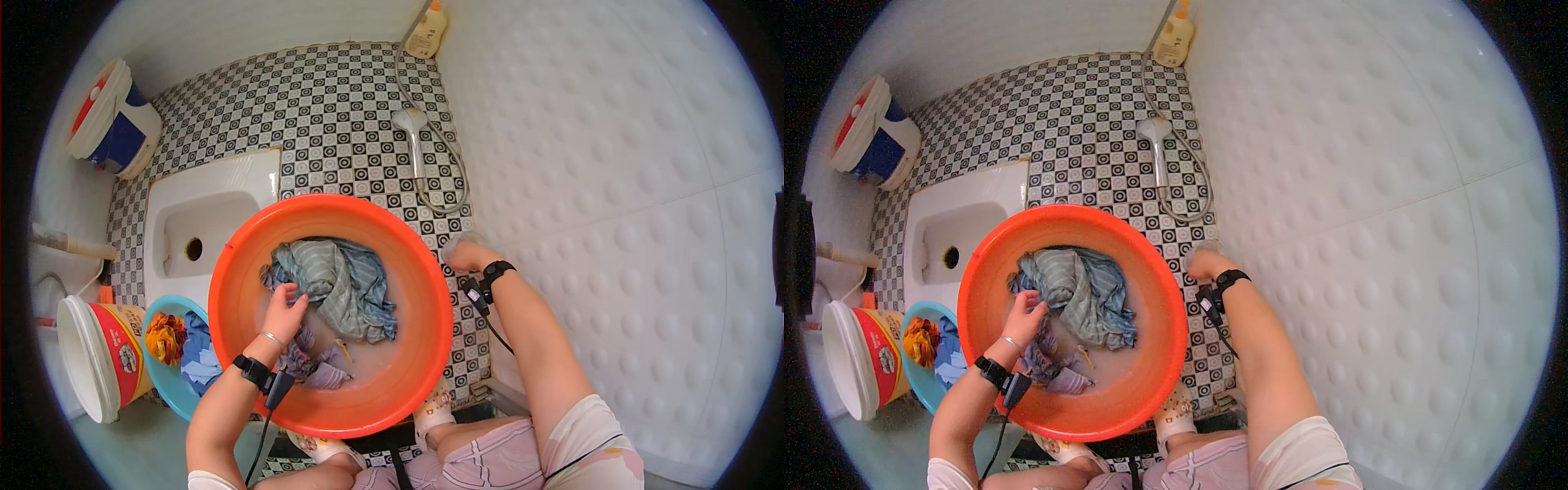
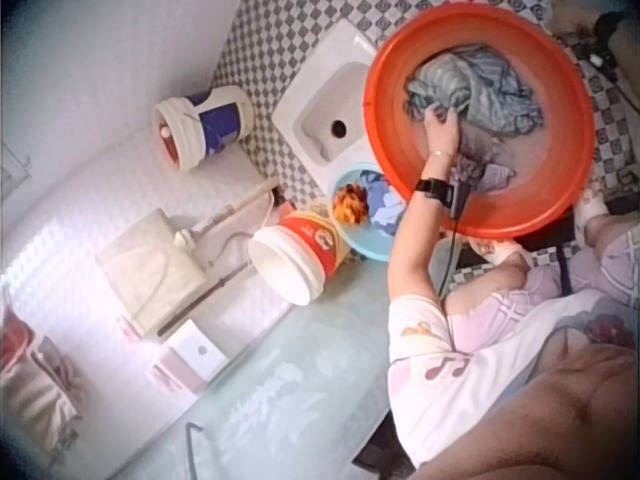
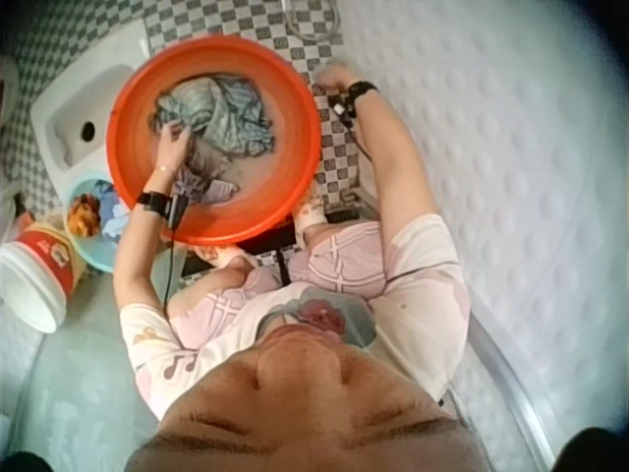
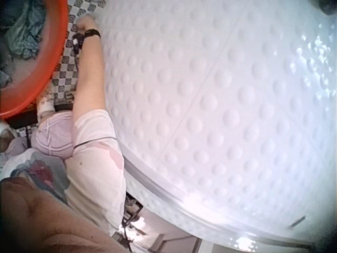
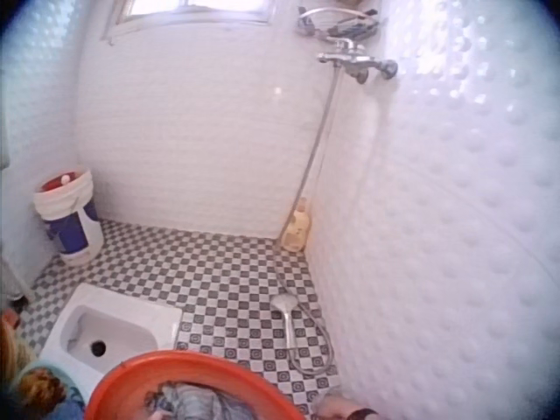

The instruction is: The person washes clothes in a basin of soapy water by hand, scrubbing and rinsing a yellow garment and then a blue-and-white patterned garment.

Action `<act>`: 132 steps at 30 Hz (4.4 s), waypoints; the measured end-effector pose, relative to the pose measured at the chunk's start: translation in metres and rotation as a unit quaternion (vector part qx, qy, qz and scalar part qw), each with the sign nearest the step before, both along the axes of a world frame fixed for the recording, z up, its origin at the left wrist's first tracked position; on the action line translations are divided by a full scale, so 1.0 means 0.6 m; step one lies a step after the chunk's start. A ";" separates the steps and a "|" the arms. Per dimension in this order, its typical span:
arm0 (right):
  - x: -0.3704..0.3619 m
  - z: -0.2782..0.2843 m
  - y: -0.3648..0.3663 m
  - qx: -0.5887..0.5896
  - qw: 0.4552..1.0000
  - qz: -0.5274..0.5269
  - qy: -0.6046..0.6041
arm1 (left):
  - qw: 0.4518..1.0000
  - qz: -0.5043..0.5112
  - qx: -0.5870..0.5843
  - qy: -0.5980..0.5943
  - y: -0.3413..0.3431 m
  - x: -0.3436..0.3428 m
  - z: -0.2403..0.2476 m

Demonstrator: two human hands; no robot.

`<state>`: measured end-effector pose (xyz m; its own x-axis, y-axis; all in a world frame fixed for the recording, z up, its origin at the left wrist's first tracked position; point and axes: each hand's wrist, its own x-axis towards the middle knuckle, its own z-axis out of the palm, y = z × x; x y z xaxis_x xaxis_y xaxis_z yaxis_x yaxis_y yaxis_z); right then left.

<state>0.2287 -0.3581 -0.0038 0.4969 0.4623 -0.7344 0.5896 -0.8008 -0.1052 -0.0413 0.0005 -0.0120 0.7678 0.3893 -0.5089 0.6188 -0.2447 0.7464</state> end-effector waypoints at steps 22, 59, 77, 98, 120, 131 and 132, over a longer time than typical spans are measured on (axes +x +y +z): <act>-0.050 0.201 0.039 0.442 0.702 -0.494 0.261 | 0.921 -0.309 0.070 0.228 -0.042 -0.039 0.001; -0.308 0.112 0.405 0.553 0.829 -0.085 0.011 | 0.722 0.277 -0.626 -0.099 -0.032 0.033 -0.024; -0.258 -0.064 0.274 0.339 0.891 -0.286 -0.096 | 0.940 0.241 -0.218 0.108 -0.028 0.049 0.008; -0.183 0.119 0.271 0.197 0.968 -0.107 -0.111 | 0.971 0.167 -0.171 0.000 0.022 0.029 0.052; -0.339 0.100 0.395 0.576 0.813 -0.084 0.027 | 0.751 0.342 -0.564 -0.009 -0.033 0.011 -0.018; -0.294 0.145 0.358 0.468 0.873 -0.138 -0.007 | 0.849 0.299 -0.435 -0.018 -0.071 0.039 0.078; -0.272 0.143 0.348 0.461 0.868 -0.184 -0.022 | 0.866 0.299 -0.401 -0.005 -0.074 0.043 0.095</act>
<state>0.0652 -0.1490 0.0821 0.7537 0.6473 -0.1141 0.3306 -0.5234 -0.7854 -0.0153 -0.0441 0.0453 0.5575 0.2440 -0.7935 0.4481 0.7162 0.5351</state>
